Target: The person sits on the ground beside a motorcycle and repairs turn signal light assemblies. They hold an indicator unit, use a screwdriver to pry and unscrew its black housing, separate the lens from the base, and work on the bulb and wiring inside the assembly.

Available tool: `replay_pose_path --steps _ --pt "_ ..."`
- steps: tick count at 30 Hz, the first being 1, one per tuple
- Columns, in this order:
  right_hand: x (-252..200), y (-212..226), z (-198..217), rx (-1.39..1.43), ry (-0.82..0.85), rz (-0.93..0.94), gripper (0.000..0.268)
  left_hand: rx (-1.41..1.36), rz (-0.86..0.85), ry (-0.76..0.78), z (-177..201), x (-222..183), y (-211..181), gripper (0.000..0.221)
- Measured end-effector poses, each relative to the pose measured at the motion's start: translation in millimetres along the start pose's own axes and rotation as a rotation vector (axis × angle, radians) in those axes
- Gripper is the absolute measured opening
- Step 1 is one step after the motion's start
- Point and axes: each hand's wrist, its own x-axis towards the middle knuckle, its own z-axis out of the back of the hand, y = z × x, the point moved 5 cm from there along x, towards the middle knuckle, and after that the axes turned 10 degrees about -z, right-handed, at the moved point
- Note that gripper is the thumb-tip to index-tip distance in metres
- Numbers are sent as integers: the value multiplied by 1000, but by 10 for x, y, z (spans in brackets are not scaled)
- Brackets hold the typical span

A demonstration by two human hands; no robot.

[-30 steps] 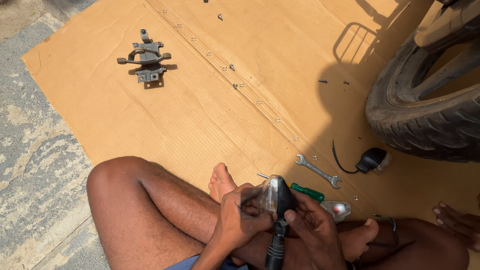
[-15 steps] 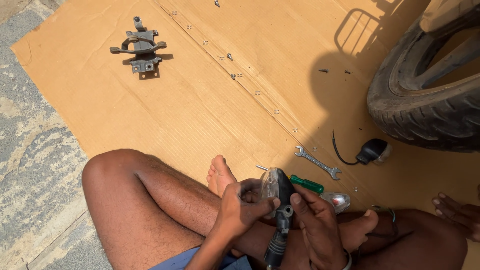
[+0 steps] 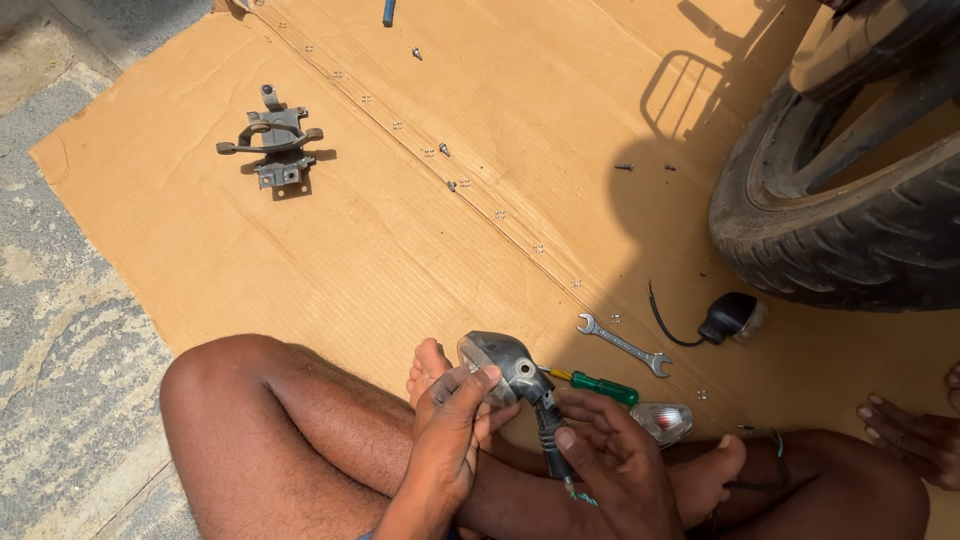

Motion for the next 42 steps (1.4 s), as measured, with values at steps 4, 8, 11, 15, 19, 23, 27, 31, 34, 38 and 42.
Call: replay_pose_path --steps 4,8,11,15,19,23,27,31,34,38,42 --pt "-78 114 -199 -11 14 107 57 38 2 -32 -294 -251 -372 62" --pt "-146 206 -206 -199 -82 219 52 60 8 -36 -305 -257 -380 86" --pt "-166 289 -212 -219 -42 304 50 17 59 -30 -62 -58 -34 80" --pt "-224 225 -185 -109 -23 99 51 111 40 -104 -207 -264 -173 87" --pt "-320 484 -226 -279 -35 261 47 -55 156 -97 -62 -195 130 80" --pt "-295 386 -184 -311 -35 124 47 27 154 -206 -236 -334 -93 79" --pt "-291 360 -162 -364 -84 -22 50 13 149 -220 -360 -403 -194 75" --pt "-354 696 -214 -515 -113 310 44 118 68 -231 -427 -426 -300 71" --pt "-362 757 -226 -523 -104 367 43 98 54 -233 -438 -415 -307 71" --pt "-287 687 -194 -365 -2 197 49 96 55 -214 -400 -370 -282 73" --pt "-225 595 -176 -233 30 -18 58 46 75 -202 -386 -346 -258 71"
